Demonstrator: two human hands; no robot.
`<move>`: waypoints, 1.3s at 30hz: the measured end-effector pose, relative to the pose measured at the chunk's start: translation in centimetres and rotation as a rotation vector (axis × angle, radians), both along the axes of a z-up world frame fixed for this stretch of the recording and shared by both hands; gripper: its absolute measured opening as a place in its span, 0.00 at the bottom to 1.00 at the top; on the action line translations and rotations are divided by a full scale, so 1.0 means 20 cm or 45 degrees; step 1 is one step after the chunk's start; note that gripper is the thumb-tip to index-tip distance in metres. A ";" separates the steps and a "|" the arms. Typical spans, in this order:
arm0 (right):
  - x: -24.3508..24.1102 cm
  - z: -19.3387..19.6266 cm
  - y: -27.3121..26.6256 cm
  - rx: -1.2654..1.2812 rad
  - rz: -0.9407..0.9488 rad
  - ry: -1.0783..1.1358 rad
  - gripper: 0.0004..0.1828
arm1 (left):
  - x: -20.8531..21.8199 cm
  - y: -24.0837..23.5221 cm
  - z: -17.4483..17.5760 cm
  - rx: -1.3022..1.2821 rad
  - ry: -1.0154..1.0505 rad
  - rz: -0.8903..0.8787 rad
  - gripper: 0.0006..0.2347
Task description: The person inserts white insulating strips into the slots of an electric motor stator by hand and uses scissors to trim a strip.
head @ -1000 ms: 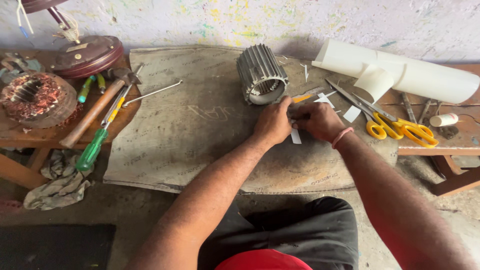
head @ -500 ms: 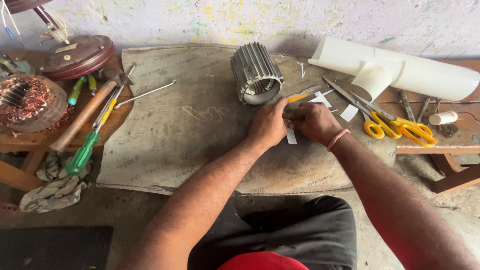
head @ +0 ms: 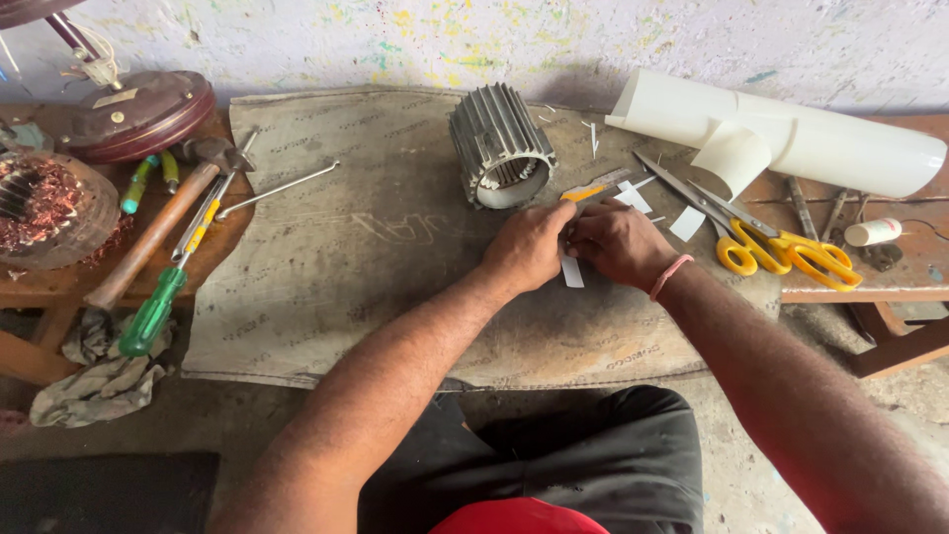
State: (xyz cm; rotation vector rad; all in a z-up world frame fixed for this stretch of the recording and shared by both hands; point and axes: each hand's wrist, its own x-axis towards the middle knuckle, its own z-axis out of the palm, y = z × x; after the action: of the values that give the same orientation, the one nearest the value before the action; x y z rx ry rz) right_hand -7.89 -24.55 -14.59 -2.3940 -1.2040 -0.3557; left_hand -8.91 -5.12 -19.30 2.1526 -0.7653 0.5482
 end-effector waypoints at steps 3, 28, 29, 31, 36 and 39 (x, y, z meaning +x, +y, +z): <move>-0.05 0.02 0.01 -0.028 -0.035 -0.031 0.07 | 0.02 0.02 0.01 0.051 -0.051 -0.086 0.11; 0.31 0.04 -0.59 -0.588 -1.091 0.130 0.15 | -0.13 0.09 0.08 0.166 0.032 0.051 0.09; 0.32 0.01 -0.61 -0.623 -1.045 0.080 0.15 | -0.13 0.09 0.08 0.159 0.028 0.067 0.09; 0.34 -0.01 -0.67 -0.643 -1.008 0.022 0.14 | -0.13 0.08 0.08 0.134 0.061 0.084 0.09; 0.32 -0.03 -0.77 -0.190 -1.039 0.106 0.13 | -0.13 0.08 0.08 0.110 0.010 0.057 0.09; 0.33 -0.04 -0.78 -0.210 -0.993 -0.017 0.11 | -0.14 0.08 0.09 0.134 0.058 0.099 0.08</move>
State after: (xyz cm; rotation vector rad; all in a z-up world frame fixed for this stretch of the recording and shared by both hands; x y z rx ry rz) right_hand -1.21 -40.14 -15.31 -2.9274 -0.2520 -0.5135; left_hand -11.72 -3.51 -17.59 2.2921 -0.7014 0.5068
